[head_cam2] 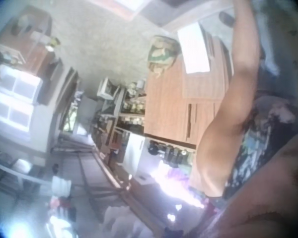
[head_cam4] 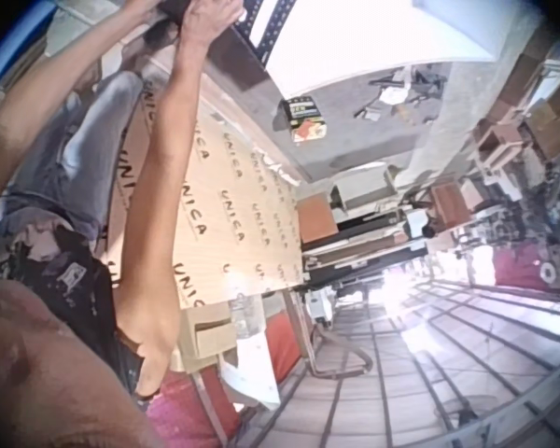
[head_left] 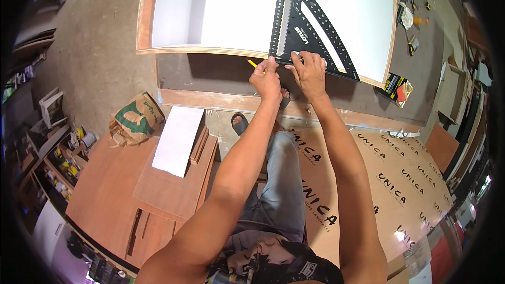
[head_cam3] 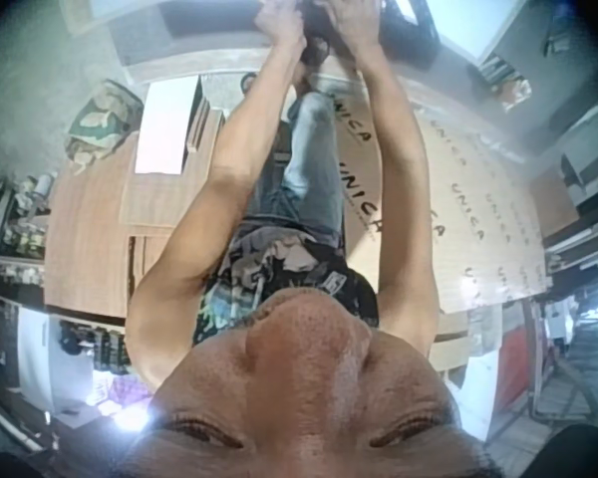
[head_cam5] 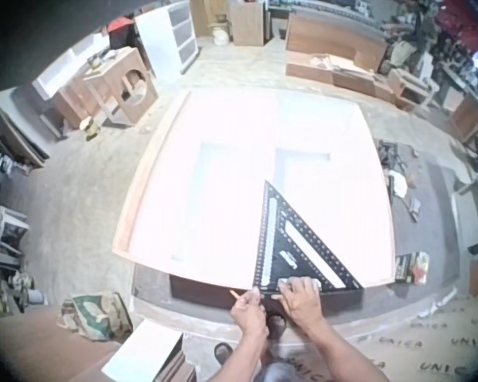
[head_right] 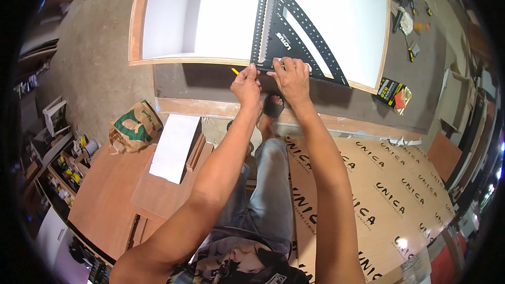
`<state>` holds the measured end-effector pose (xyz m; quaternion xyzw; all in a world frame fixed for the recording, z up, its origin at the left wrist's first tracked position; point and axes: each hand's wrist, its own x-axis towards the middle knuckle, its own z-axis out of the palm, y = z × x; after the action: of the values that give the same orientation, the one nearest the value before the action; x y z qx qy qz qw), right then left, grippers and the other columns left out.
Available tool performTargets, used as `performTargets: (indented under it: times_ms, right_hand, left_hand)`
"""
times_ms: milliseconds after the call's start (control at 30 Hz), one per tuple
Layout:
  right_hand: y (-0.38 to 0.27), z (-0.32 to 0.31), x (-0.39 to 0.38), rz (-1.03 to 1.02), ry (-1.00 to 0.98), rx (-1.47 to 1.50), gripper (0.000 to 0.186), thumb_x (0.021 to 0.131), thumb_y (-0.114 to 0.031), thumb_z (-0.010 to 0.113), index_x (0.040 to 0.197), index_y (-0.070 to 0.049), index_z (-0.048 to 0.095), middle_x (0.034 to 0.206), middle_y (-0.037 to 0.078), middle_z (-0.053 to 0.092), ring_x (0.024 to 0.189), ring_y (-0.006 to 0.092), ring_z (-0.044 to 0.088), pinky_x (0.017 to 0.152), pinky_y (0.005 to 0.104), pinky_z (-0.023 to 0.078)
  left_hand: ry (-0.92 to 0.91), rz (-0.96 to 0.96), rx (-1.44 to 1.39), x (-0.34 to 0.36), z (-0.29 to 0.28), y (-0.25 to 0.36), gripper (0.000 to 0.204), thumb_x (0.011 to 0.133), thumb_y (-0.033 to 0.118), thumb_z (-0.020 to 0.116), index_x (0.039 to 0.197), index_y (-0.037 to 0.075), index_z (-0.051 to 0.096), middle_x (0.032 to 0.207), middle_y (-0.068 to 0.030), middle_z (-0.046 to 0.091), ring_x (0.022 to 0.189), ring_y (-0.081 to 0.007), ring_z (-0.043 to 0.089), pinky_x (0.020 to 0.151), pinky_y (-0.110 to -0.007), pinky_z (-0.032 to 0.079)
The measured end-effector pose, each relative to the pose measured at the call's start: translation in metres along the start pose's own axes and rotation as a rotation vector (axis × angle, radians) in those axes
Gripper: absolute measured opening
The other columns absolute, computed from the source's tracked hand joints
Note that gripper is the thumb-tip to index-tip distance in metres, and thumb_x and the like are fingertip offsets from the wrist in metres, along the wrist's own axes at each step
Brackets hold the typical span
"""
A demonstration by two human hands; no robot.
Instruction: The person measures and marks a white cabinet using a tape measure, pencil, and speed square. They mark multiple locations on the cabinet's edges and sides, then place the speed square on the floor.
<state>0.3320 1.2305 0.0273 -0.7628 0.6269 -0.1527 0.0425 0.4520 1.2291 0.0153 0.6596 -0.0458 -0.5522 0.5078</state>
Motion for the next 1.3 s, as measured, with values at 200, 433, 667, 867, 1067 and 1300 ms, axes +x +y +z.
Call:
performTargets:
  times_ms: [200, 433, 667, 867, 1067, 1300]
  right_hand:
    - [0.005, 0.001, 0.002, -0.020, 0.010, 0.001, 0.038, 0.082, -0.037, 0.071, 0.112, -0.014, 0.067, 0.102, 0.000, 0.058, 0.093, 0.0222, 0.052, 0.079, 0.0397, 0.039]
    - [0.008, 0.006, 0.008, -0.020, -0.004, 0.014, 0.036, 0.082, -0.033, 0.072, 0.111, -0.013, 0.067, 0.101, 0.001, 0.057, 0.092, 0.0227, 0.051, 0.079, 0.0397, 0.039]
    - [0.009, 0.005, 0.009, -0.023, -0.045, 0.002, 0.039, 0.084, -0.035, 0.070, 0.115, -0.013, 0.066, 0.103, 0.000, 0.059, 0.095, 0.0223, 0.053, 0.081, 0.0407, 0.039]
    - [0.008, 0.005, 0.010, -0.031, -0.032, 0.027, 0.036, 0.084, -0.032, 0.070, 0.114, -0.012, 0.066, 0.102, 0.000, 0.059, 0.095, 0.0226, 0.053, 0.081, 0.0412, 0.039]
    - [0.008, 0.004, 0.007, -0.014, -0.027, 0.030, 0.035, 0.084, -0.031, 0.071, 0.113, -0.012, 0.066, 0.101, 0.001, 0.059, 0.094, 0.0230, 0.052, 0.081, 0.0407, 0.040]
    - [0.009, 0.002, 0.009, -0.022, -0.030, 0.047, 0.035, 0.084, -0.030, 0.071, 0.114, -0.012, 0.066, 0.101, 0.001, 0.058, 0.094, 0.0232, 0.052, 0.081, 0.0405, 0.040]
  left_hand:
    - [-0.011, -0.026, 0.015, 0.001, 0.002, 0.003, 0.020, 0.092, 0.019, 0.072, 0.096, 0.000, 0.067, 0.075, -0.0022, 0.065, 0.051, -0.0033, 0.046, 0.043, -0.018, 0.035]
    - [-0.010, -0.093, 0.009, 0.007, 0.007, 0.007, 0.021, 0.090, 0.020, 0.074, 0.097, 0.001, 0.067, 0.076, -0.0007, 0.066, 0.051, -0.0023, 0.049, 0.042, -0.017, 0.035]
    - [-0.016, -0.077, 0.012, 0.008, 0.006, 0.007, 0.022, 0.090, 0.019, 0.074, 0.098, 0.000, 0.067, 0.076, -0.0013, 0.066, 0.052, -0.0031, 0.051, 0.040, -0.017, 0.036]
    - [-0.122, -0.045, 0.143, 0.005, -0.017, 0.014, 0.050, 0.084, 0.017, 0.079, 0.123, -0.004, 0.056, 0.095, -0.0083, 0.067, 0.070, -0.0103, 0.061, 0.056, -0.022, 0.049]
    - [-0.673, 0.328, 0.581, -0.014, -0.100, 0.058, 0.081, 0.072, 0.010, 0.087, 0.136, 0.000, 0.038, 0.127, -0.0148, 0.055, 0.108, -0.0191, 0.059, 0.084, -0.030, 0.051]
    - [-0.855, 0.399, 0.818, 0.017, -0.083, 0.123, 0.037, 0.099, 0.034, 0.059, 0.109, -0.001, 0.058, 0.091, -0.0099, 0.066, 0.088, -0.0178, 0.067, 0.078, -0.031, 0.053]
